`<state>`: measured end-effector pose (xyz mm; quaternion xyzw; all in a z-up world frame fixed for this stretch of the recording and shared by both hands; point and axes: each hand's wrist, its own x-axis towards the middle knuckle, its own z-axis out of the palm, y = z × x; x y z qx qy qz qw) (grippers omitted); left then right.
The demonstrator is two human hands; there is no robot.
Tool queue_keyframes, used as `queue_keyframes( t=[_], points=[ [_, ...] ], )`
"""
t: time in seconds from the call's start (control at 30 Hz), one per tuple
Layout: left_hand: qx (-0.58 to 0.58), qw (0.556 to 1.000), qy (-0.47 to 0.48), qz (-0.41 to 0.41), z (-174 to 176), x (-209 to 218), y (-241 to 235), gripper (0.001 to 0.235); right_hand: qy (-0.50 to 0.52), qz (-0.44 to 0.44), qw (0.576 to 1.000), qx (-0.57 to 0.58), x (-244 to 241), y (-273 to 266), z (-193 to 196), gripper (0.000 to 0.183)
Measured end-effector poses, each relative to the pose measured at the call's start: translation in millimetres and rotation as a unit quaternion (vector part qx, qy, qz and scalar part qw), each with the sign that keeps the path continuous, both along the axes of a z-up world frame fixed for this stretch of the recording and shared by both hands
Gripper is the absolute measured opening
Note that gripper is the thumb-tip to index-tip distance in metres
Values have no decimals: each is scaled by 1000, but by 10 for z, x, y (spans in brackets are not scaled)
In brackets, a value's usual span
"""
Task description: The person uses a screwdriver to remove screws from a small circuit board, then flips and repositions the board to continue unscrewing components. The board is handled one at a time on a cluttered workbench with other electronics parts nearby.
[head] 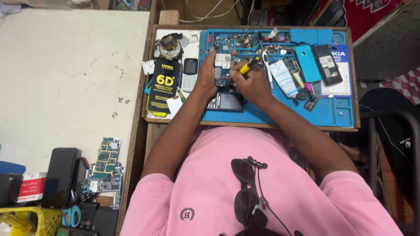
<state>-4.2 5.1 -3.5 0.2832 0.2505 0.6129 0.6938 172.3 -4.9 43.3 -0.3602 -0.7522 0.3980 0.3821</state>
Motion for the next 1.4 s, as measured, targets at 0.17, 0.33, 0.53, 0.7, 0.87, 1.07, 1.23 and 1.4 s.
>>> queue_keyframes(
  t=[0.17,0.33,0.53,0.7,0.87,1.07,1.23,1.4],
  points=[
    [20,1000,-9,22,6,0,-6,68,20,17,999,32,23,-32,-2,18],
    [48,996,-66,43,-16,-48,8,64,8,-8,1000,16,1,-36,24,17],
    [21,989,-110,96,-61,-90,63,60,54,33,998,7,-68,-124,80,19],
    [27,991,-97,92,-112,-83,43,62,-8,54,982,179,-71,-168,44,26],
    [65,991,-90,77,-58,-84,-4,63,-43,64,975,207,-106,-243,36,24],
    [60,992,-84,76,6,-65,-25,62,-26,47,976,213,-131,-285,59,23],
    [53,993,-73,77,28,-63,-30,63,-41,46,971,230,-118,-289,42,21],
    [52,994,-56,72,56,-65,-52,64,-38,71,966,245,-131,-308,21,18]
  ],
)
